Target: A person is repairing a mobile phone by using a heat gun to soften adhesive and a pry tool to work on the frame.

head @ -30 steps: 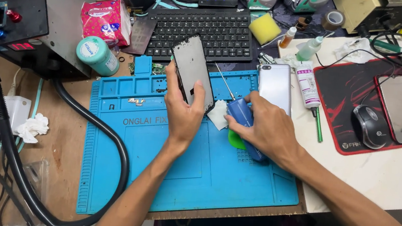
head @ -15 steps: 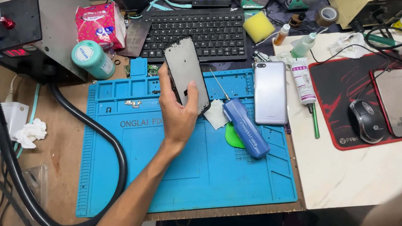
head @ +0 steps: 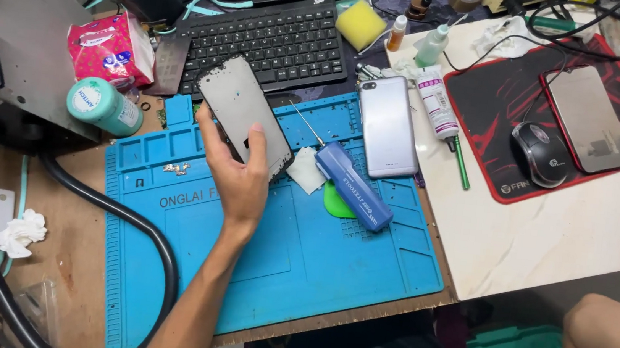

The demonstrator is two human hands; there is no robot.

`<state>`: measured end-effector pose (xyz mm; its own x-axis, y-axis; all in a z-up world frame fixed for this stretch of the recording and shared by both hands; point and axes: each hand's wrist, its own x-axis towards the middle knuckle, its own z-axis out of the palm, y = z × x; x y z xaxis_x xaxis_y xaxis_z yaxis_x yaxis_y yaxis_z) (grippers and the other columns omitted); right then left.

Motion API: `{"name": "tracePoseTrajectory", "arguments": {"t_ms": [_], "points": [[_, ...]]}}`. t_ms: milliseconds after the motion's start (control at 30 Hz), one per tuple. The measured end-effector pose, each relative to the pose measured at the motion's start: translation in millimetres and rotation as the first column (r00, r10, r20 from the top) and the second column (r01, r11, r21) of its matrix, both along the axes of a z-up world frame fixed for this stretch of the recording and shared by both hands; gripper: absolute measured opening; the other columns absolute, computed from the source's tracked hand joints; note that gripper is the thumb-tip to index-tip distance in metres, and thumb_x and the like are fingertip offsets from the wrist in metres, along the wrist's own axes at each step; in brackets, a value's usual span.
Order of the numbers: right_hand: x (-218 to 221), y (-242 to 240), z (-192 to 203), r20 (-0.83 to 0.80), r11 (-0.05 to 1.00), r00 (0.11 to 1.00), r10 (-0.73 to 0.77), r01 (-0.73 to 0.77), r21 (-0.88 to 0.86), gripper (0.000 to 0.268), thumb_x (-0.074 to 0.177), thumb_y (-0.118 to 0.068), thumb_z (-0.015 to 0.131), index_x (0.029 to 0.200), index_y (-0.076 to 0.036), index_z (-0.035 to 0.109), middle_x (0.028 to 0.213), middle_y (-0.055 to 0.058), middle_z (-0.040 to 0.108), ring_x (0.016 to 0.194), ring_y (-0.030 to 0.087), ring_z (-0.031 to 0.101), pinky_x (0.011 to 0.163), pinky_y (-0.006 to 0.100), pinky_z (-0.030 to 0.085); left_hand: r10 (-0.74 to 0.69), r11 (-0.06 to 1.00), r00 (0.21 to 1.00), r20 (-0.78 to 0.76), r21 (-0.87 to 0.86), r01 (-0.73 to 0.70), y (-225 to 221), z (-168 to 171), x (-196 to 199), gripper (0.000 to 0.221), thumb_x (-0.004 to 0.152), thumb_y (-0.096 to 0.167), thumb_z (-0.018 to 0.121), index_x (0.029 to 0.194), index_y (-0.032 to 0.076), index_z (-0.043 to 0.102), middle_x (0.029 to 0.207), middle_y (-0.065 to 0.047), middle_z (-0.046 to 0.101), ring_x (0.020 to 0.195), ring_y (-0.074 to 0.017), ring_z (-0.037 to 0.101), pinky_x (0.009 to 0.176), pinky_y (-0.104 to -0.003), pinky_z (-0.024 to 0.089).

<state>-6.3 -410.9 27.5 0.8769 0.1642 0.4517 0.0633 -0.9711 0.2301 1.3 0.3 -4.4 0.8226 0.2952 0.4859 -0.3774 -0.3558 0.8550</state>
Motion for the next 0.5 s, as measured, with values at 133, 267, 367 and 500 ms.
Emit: {"name": "tracePoseTrajectory", "arguments": {"t_ms": [133,267,367,500], "points": [[45,-47,-146,0.01,0.978,0.993,-0.122,0.122,-0.168,0.018,0.111,-0.02,0.065,0.118,-0.003,0.069,0.087,-0.003,0.055,0.07,0.009,0.054,0.059,0.028,0.046,0.004,1.0,1.0,-0.004,0.015,-0.004,-1,5,-2,0.051,0.103,0.001,0.053,0.15,0.011,0.038,0.117,-0.011,0.053,0.106,-0.0176,0.053,0.102,-0.044,0.043],[47,-82,-224,0.047,0.918,0.973,-0.227,0.23,-0.323,0.02,0.115,-0.021,0.061,0.121,-0.003,0.067,0.09,-0.005,0.055,0.071,0.007,0.053,0.059,0.027,0.045,0.005,1.0,1.0,0.001,0.01,-0.005,-2,9,-2,0.05,0.103,0.001,0.052,0.15,0.011,0.038,0.114,-0.009,0.05,0.106,-0.0153,0.049,0.103,-0.043,0.041],[37,-89,-234,0.087,0.853,0.949,-0.304,0.312,-0.418,0.022,0.118,-0.023,0.057,0.123,-0.003,0.065,0.092,-0.006,0.054,0.073,0.005,0.052,0.059,0.027,0.044,-0.002,1.0,1.0,0.0,-0.005,0.002,-1,9,-4,0.049,0.103,0.002,0.052,0.149,0.012,0.038,0.113,-0.008,0.05,0.106,-0.015,0.049,0.103,-0.042,0.041],[4,-113,-241,0.158,0.72,0.902,-0.402,0.418,-0.554,0.024,0.122,-0.024,0.053,0.126,-0.002,0.063,0.095,-0.008,0.054,0.074,0.003,0.051,0.059,0.026,0.043,0.0,1.0,1.0,-0.029,-0.02,0.0,-3,13,-6,0.05,0.102,0.002,0.053,0.149,0.011,0.038,0.114,-0.008,0.05,0.105,-0.0151,0.049,0.102,-0.043,0.041]]}}
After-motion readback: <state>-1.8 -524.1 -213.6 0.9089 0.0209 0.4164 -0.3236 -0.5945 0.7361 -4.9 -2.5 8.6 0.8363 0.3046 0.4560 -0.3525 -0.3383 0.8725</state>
